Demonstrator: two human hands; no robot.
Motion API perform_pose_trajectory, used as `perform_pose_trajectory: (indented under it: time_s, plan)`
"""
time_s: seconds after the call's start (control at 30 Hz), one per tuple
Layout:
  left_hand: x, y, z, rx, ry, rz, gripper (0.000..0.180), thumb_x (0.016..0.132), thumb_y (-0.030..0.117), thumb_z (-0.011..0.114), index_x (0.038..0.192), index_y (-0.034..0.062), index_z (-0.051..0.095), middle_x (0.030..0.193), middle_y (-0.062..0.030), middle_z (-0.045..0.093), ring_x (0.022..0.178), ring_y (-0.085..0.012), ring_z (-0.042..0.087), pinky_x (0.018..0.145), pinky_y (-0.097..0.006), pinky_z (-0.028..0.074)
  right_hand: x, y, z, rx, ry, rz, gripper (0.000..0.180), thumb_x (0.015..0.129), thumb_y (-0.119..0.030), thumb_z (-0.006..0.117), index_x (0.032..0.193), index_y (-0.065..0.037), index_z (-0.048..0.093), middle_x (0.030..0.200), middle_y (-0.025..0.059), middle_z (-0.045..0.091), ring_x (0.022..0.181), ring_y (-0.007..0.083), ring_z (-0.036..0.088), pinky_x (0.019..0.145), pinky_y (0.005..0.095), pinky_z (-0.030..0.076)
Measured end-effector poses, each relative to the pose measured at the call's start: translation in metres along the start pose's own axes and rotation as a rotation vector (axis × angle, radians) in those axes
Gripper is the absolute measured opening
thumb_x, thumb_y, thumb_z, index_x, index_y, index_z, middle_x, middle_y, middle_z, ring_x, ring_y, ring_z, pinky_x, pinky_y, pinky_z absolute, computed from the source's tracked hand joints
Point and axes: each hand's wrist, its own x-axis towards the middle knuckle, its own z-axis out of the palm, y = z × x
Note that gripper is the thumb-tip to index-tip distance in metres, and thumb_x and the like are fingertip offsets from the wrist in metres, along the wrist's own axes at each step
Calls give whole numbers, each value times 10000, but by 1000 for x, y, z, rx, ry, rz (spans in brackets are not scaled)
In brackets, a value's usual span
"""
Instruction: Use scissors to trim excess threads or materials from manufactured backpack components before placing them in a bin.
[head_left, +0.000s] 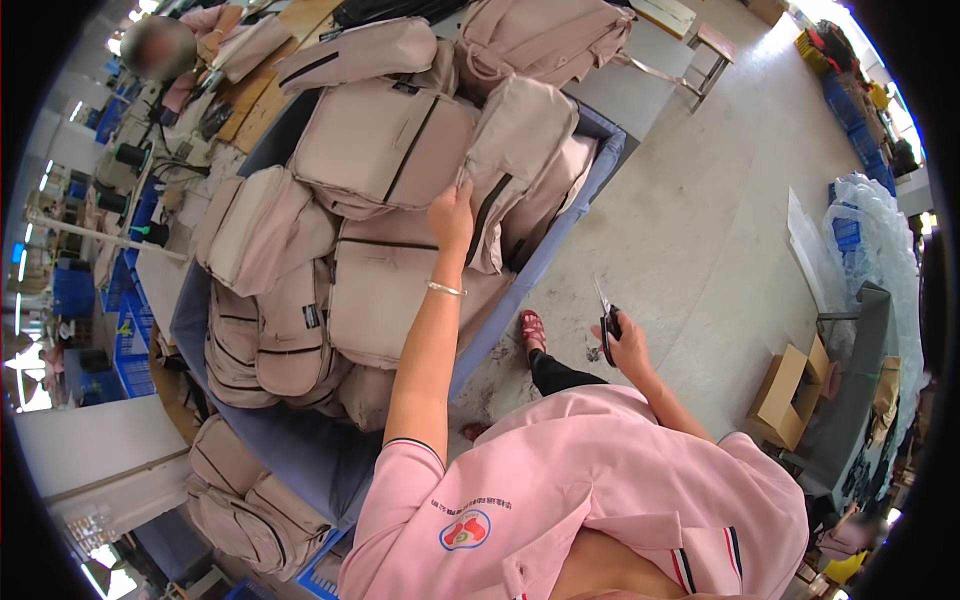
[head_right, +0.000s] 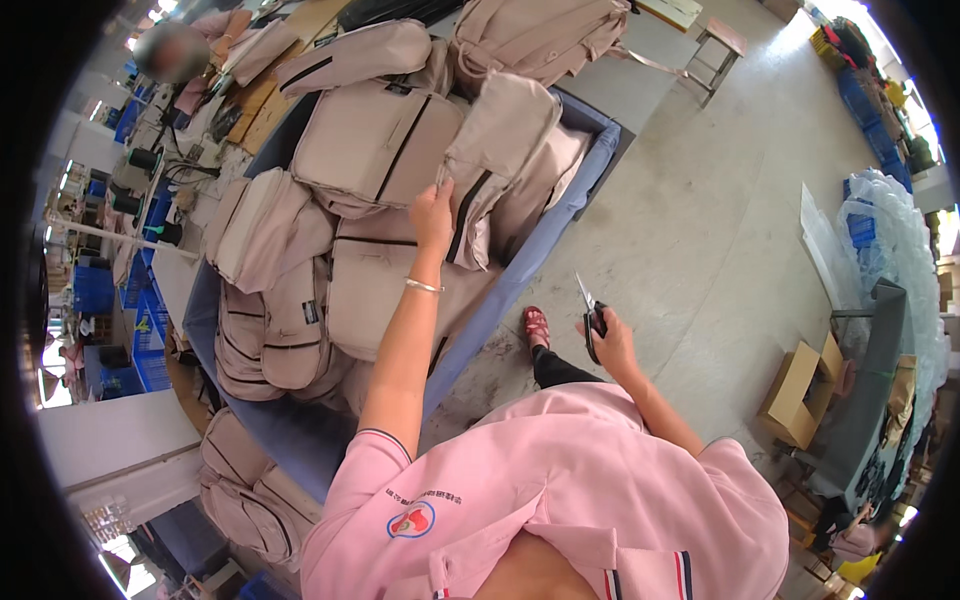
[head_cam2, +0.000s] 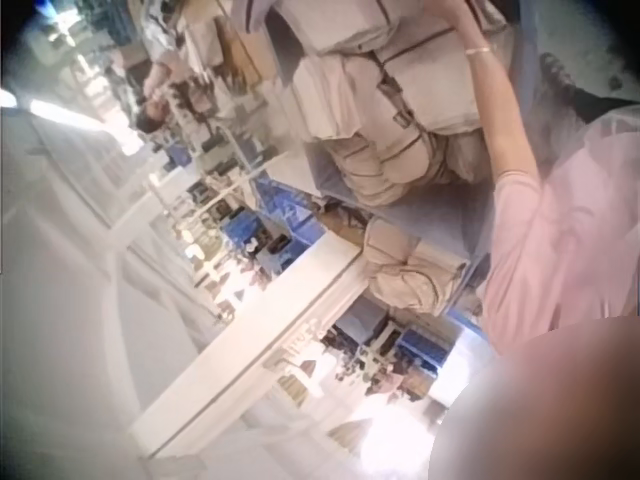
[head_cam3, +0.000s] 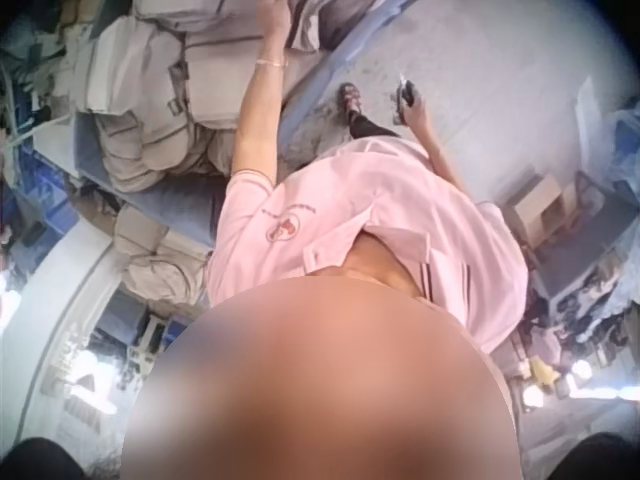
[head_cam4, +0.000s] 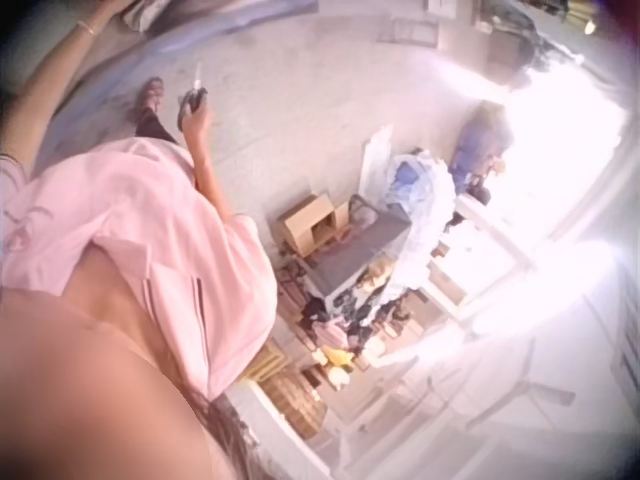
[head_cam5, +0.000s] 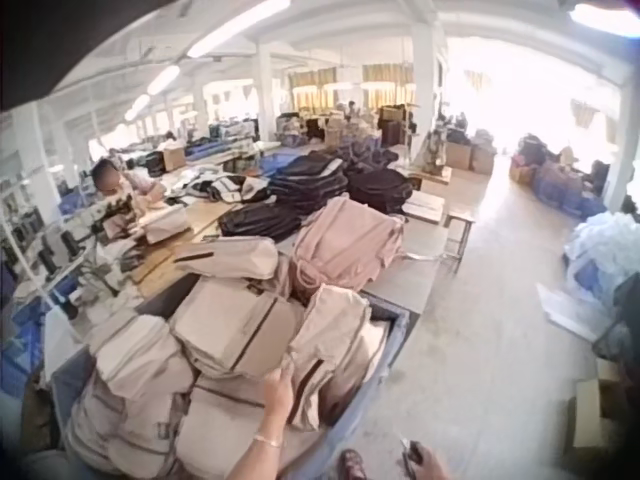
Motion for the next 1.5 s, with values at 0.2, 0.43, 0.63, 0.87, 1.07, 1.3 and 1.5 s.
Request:
perform_pose_trajectory:
  time_s: [0.2,0.43,0.63,0.87,1.07,1.3,1.5]
  plan:
    - [-63,16,-136,-974,140,-389,369,996,270,598,717,30,575,643,-6,546,610,-178,531,572,-362,418,4,-38,12,338,-15,24,269,894,-205,701,909,21,556,721,85,648,587,160,664,508,304,492]
    - [-256,25,-304,-1197,260,-788,395,1000,243,480,1284,-13,581,1223,-142,650,1080,-228,649,934,-341,532,-33,-116,55,641,-284,-31,240,965,-251,627,981,-16,581,845,44,634,697,112,624,641,255,525]
    - [-475,-51,-328,-1225,542,-857,495,1022,352,430,1378,14,491,1312,-132,597,1142,-257,615,973,-390,516,-105,-121,159,385,-595,-294,325,854,-266,749,935,-8,570,777,94,616,711,169,569,654,331,476]
    - [-652,-107,-329,-1026,732,-810,574,1028,454,420,1418,34,448,1395,-127,534,1223,-254,564,1012,-386,493,-200,-135,223,160,-779,-364,437,784,-291,806,904,22,524,731,190,542,672,292,488,661,404,446]
    - [-605,-63,-385,-704,986,-882,516,1029,420,455,1328,3,509,1267,-109,606,1133,-202,593,996,-329,465,-226,-117,227,146,-680,-484,373,810,-220,796,903,8,517,731,141,538,676,225,472,622,358,417]
    - [-589,-68,-377,-461,669,-872,446,920,136,689,1303,-33,533,1250,-103,621,1093,-185,590,960,-313,458,-244,-141,198,-60,-648,-330,483,851,-407,744,907,29,543,782,239,607,775,390,619,689,428,477]
    - [-591,-87,-371,-688,679,-847,507,927,166,698,1347,-22,487,1278,-104,608,1131,-187,580,990,-328,457,-220,-116,198,-298,-701,-500,682,837,-621,654,947,46,565,843,222,629,833,401,638,700,473,482]
